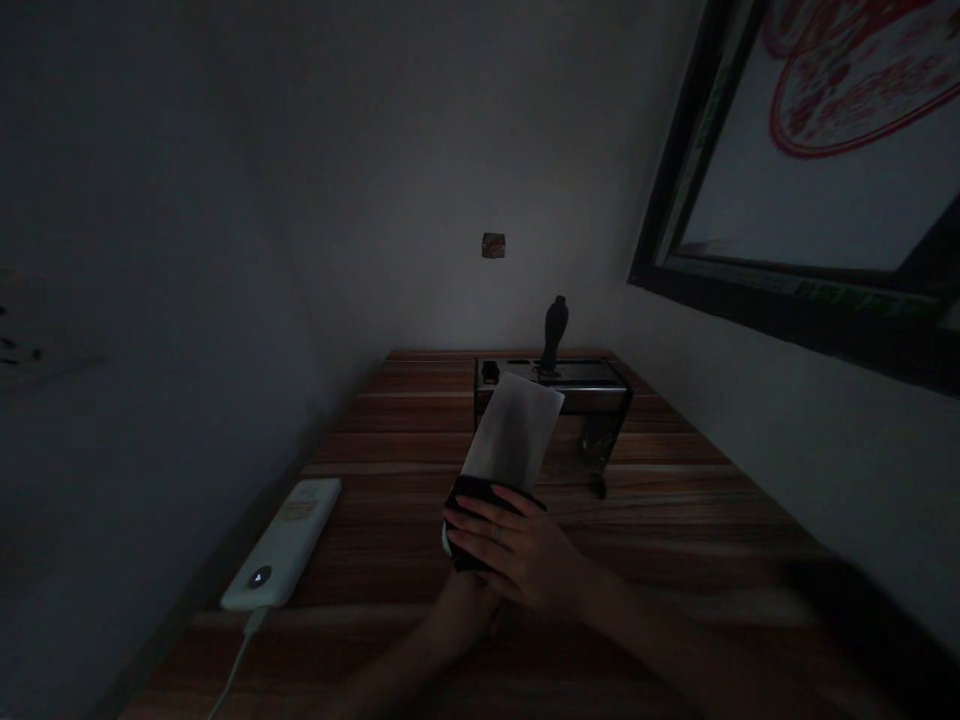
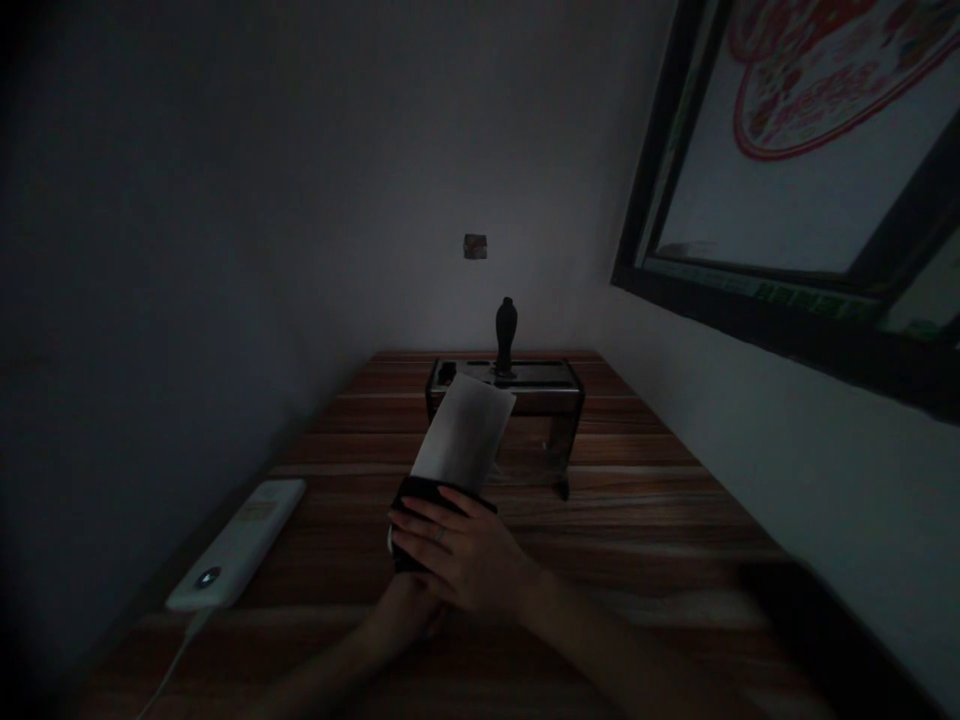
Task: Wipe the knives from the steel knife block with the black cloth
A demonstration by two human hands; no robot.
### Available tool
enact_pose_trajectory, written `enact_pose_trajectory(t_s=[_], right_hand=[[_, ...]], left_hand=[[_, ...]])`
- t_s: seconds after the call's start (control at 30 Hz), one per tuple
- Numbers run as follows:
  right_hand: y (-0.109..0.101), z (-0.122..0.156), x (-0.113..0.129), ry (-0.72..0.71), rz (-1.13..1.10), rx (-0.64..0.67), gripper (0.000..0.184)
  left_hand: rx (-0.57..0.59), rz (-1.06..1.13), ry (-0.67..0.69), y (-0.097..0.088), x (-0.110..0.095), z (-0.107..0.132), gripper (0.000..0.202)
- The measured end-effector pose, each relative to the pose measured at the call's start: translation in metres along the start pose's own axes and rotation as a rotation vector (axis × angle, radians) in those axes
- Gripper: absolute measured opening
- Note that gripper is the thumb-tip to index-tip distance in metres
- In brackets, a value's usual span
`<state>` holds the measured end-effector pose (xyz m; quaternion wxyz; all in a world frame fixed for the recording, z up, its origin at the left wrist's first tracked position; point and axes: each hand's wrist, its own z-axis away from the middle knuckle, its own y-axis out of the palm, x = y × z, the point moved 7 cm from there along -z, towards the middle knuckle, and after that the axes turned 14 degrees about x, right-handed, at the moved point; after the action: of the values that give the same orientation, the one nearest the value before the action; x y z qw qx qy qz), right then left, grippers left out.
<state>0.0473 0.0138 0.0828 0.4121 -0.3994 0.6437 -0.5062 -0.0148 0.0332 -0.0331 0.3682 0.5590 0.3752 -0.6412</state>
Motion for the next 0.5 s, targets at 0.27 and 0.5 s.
enact_pose_trajectory(t_s=[0.27,0.5], right_hand=[[-0.020,-0.002,-0.028,0.108,0.068,-0.074,0.044],[-0.042,-0.003,-0.054,0.182,0.098,-0.166,0.043]], left_hand=[[-0.002,-0.013,-0.031,0.010,-0.032,0.002,0.022],[0.084,-0.014,0.017,0.014,-0.038,0.004,0.024]])
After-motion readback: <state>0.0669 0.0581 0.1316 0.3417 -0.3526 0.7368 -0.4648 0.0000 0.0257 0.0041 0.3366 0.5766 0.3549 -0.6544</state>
